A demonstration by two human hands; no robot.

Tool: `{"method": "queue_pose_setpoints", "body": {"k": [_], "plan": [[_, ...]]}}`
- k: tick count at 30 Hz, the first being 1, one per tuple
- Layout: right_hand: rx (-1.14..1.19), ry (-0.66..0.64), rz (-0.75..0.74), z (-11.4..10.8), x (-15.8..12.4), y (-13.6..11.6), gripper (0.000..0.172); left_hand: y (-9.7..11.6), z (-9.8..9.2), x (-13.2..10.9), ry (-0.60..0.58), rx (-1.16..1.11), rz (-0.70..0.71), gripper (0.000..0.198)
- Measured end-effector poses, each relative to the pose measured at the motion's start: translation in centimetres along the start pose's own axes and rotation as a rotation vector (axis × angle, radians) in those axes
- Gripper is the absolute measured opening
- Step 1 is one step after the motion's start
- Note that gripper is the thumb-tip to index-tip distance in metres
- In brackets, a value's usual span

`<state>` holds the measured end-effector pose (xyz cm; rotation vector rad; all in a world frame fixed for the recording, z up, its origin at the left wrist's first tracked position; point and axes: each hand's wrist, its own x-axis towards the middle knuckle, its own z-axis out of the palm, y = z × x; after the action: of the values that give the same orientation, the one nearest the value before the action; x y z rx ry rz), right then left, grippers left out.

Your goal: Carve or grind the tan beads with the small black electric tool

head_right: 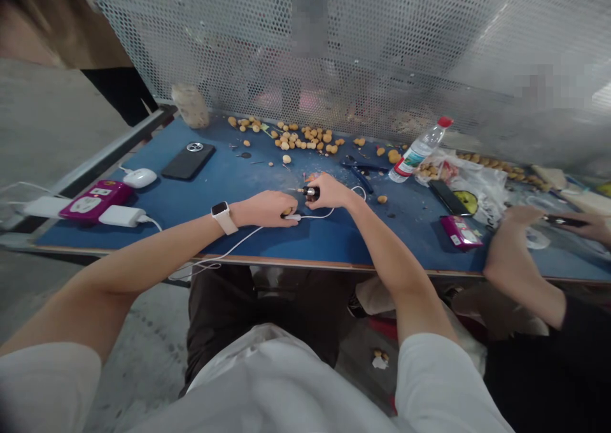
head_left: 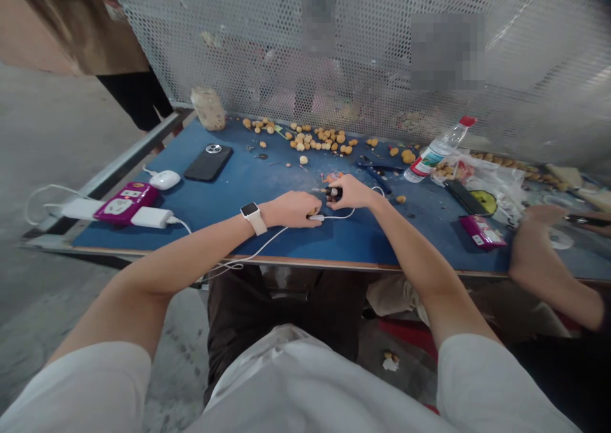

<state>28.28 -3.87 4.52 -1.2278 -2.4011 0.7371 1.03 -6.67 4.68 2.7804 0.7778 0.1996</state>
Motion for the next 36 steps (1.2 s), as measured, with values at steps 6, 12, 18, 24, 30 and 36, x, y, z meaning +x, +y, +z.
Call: {"method": "queue_pose_setpoints", "body": {"k": [6,12,18,24,30,36], "plan": [[0.06,0.071,-0.031,0.1,-0.1,-0.1,0.016,-1.2,0.8,0.3,0.046,-0.08,0.003,0.032],[0.068,0.184,-0.067,0.4,0.0,0.0,0.022,-1.3,0.4,0.4,0.05,-0.186,-0.025,0.031],[0.092,0.206,-0.05,0.5,0.1,0.3,0.023,-1.3,-0.1,0.4,0.019,-0.236,-0.059,0.024],[0.133,0.215,-0.028,0.6,0.2,0.3,0.026,-1.3,0.0,0.5,0.074,-0.234,-0.073,0.026],[0.244,0.276,-0.016,1.6,0.9,0.1,0.029,-2.9,0.4,0.8,0.385,-0.116,-0.076,0.022],[0.325,0.308,0.015,3.1,1.5,-0.6,0.041,-3.1,0.6,0.7,0.409,0.024,0.014,0.016]]}}
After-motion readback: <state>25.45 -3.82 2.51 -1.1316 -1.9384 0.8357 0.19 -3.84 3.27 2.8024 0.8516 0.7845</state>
